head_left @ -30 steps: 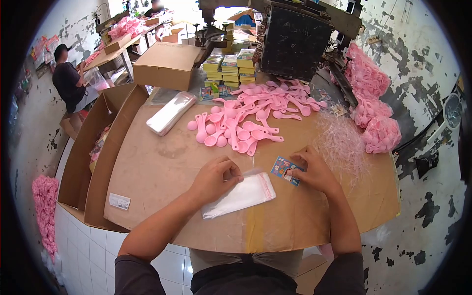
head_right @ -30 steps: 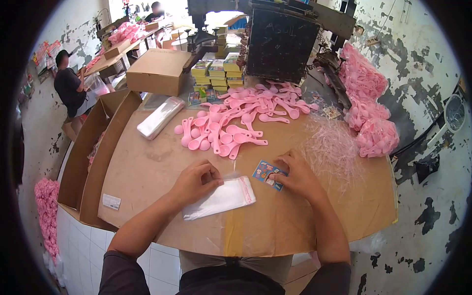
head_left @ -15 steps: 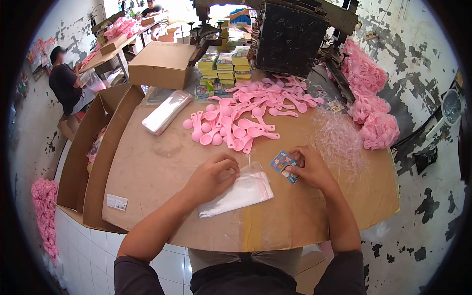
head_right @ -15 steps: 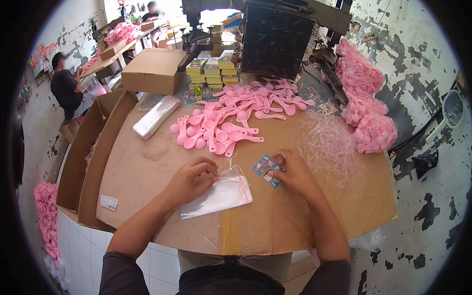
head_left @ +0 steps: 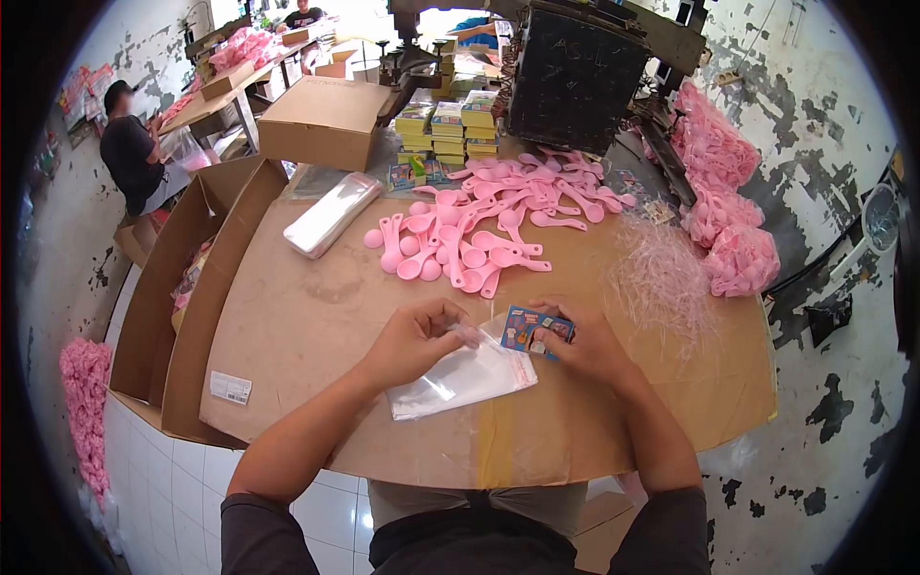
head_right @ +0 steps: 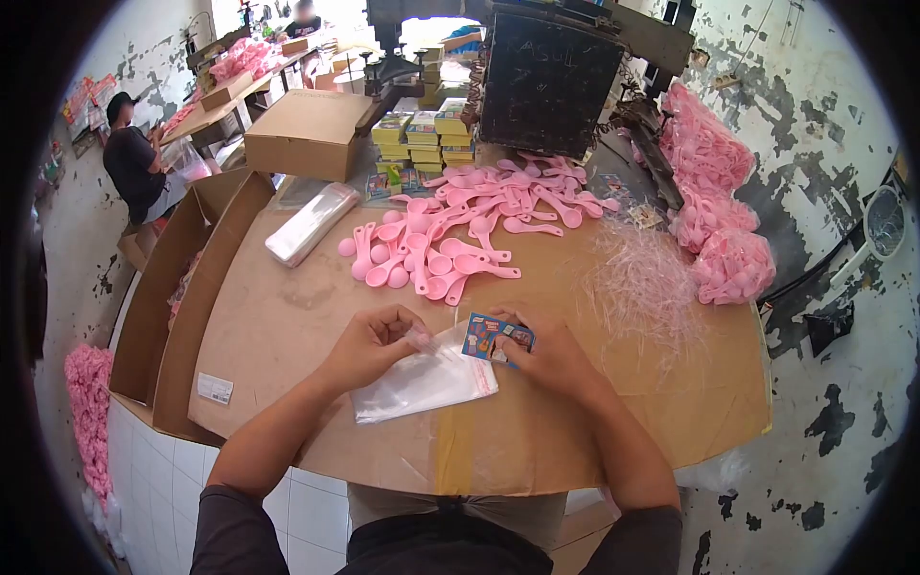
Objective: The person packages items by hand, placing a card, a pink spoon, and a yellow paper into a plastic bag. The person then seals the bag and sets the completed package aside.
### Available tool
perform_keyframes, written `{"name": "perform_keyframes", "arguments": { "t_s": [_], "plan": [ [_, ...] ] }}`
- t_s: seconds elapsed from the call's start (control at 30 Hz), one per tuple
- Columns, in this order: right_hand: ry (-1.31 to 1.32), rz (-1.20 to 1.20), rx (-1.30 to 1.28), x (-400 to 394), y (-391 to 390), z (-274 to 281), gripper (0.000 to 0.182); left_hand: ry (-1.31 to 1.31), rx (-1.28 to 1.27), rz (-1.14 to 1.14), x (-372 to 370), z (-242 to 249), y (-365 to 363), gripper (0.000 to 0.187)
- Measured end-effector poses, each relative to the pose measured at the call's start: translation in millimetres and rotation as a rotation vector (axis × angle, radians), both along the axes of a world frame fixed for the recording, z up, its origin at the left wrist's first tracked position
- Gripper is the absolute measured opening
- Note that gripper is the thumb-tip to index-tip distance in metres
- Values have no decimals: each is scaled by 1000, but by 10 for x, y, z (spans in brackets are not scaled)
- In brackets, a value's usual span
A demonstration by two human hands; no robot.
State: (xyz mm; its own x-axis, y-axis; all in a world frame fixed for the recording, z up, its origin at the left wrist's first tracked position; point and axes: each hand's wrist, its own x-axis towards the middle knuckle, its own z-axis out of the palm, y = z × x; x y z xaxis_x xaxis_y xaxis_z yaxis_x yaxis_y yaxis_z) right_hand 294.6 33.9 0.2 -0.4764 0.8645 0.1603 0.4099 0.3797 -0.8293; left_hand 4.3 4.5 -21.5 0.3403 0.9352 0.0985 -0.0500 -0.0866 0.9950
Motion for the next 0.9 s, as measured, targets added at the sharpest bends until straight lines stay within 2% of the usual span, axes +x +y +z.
{"name": "perform_keyframes", "arguments": {
  "t_s": [0.07, 0.17, 0.37, 0.47, 0.57, 0.67, 0.77, 0.87, 0.9],
  "plan": [
    [35, -36, -36, -13, -9, -8, 34, -122, -114, -42, -29, 81, -9, 21],
    [268, -64, -66, -77, -72, 49, 35, -31, -148, 16, 18, 177, -46, 23],
    [312, -64, 78, -149, -113, -5, 34, -71, -229, -58, 70, 150, -75, 26],
    [371, -100, 69, -158, -126, -5, 33, 3, -193, -36, 61, 114, -68, 25],
    [332, -65, 71, -137, -135, -6, 35, -44, -215, -30, 83, 114, -77, 26],
    [-20, 130, 249, -49, -85, 74, 43, -49, -193, -18, 104, 97, -91, 23],
    [-26, 226, 305, -115, -107, 51, 47, 74, -30, -72, 129, 30, -133, 23],
    [191, 72, 96, -277, -238, 27, 44, 343, 133, -100, 133, 154, -187, 22],
    [242, 23, 84, -288, -235, 37, 44, 310, 108, -80, 135, 151, -184, 22]
  ]
}}
